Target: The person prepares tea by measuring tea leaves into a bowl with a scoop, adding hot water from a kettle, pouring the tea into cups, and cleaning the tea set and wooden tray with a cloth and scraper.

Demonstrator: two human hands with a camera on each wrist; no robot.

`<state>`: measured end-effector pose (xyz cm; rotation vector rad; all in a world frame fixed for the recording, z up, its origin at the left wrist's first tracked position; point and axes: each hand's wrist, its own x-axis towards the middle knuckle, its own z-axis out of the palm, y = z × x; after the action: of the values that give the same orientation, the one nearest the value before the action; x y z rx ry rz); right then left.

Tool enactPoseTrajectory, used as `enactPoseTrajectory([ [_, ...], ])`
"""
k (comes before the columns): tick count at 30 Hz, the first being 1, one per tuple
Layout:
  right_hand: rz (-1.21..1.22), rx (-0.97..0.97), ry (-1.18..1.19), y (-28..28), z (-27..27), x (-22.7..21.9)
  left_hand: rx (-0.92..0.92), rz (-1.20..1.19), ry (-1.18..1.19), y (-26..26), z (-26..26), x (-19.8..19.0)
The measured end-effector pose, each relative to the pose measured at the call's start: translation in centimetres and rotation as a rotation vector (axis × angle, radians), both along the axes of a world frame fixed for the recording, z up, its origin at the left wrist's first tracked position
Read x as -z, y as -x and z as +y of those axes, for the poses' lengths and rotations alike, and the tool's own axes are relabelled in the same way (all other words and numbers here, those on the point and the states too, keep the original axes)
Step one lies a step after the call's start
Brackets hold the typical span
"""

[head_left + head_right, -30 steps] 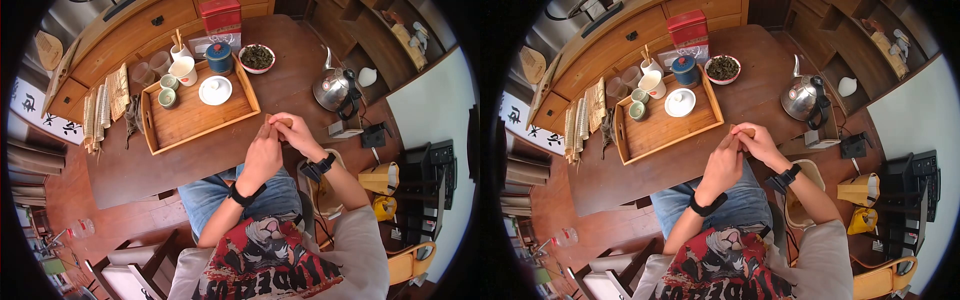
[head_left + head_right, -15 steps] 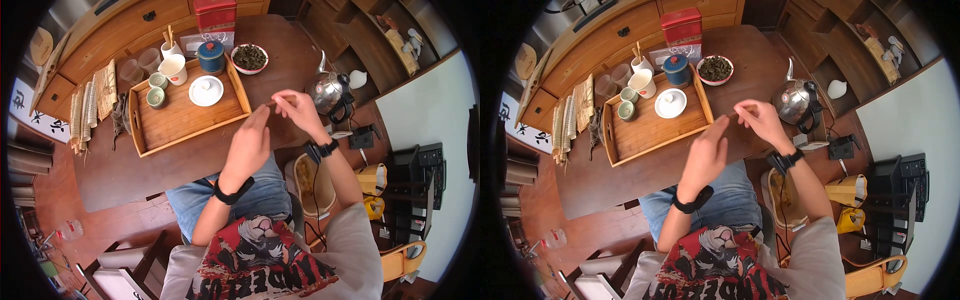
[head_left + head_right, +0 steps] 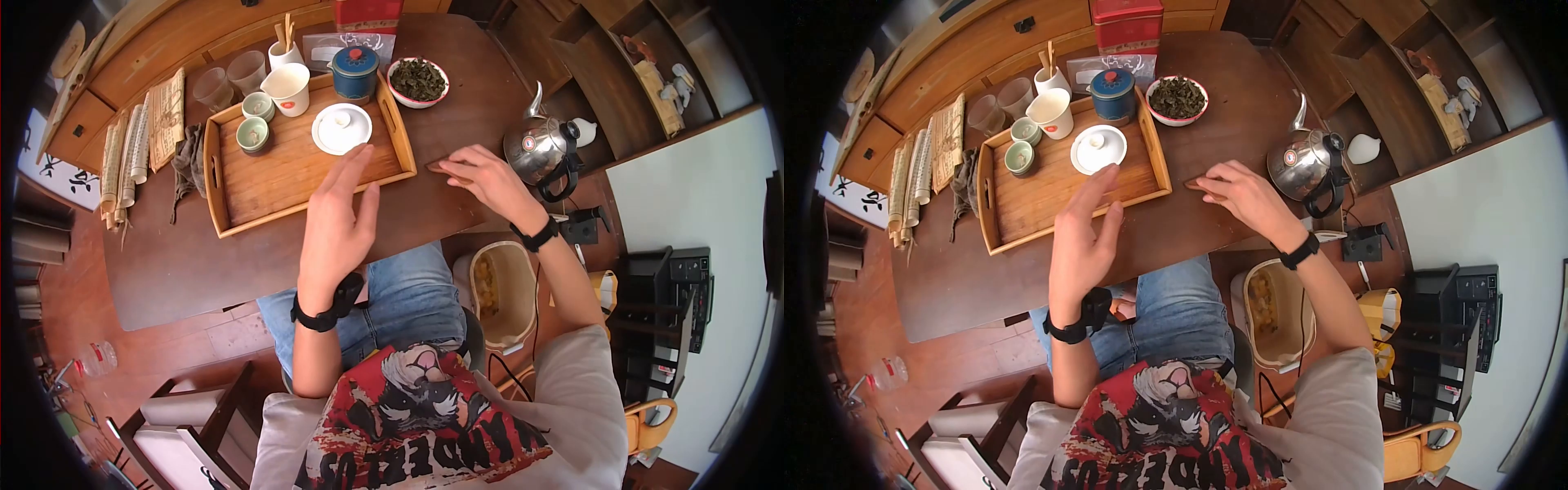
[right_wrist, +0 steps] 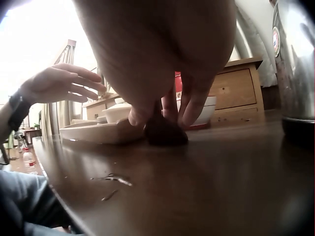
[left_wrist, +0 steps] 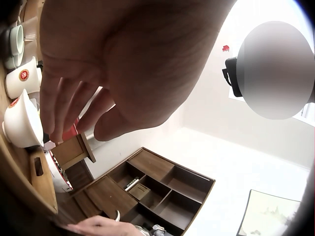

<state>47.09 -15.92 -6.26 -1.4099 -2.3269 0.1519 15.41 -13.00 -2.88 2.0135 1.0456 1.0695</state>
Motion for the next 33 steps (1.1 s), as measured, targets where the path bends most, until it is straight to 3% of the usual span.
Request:
enactPoseTrajectory([
  [6,-0.078,-0.046,0.132,0.1,-5.1,-2.7,-0.030,-0.038,0.031,2.9,0.7,-0.4],
  [11,-0.055,-0.078,0.151,2.1,-4.7,-4.0,-0.130,-0.185,0.064,7.8,0.8,-2.0],
  [13,-0.027,-0.121,0.098,6.1,-3.9,-3.4,-0.195,-0.184,0.057,9.6,0.4,-2.8],
  [15,0.112,-0.326,0.016,10.8,-2.7,-2.5,-0.307,-0.240,0.109,11.2,-0.2,-3.7],
  [18,0.104,-0.543,0.073,17.3,-0.5,-0.8,-0.380,-0.261,0.097,13.1,-0.9,-3.8],
  [22,0.176,-0.668,-0.011,25.1,3.2,1.2,-0.434,-0.287,0.071,14.9,-1.6,-4.0],
  [26,0.150,-0.786,0.109,29.6,5.4,1.9,-0.465,-0.292,0.057,15.8,-1.7,-3.8],
  [29,0.078,-0.831,0.187,29.1,5.6,1.4,-0.482,-0.306,0.039,16.1,-1.4,-3.4],
  [33,0.129,-0.836,0.113,24.0,5.2,2.8,-0.473,-0.310,0.051,15.7,-1.2,-3.5],
])
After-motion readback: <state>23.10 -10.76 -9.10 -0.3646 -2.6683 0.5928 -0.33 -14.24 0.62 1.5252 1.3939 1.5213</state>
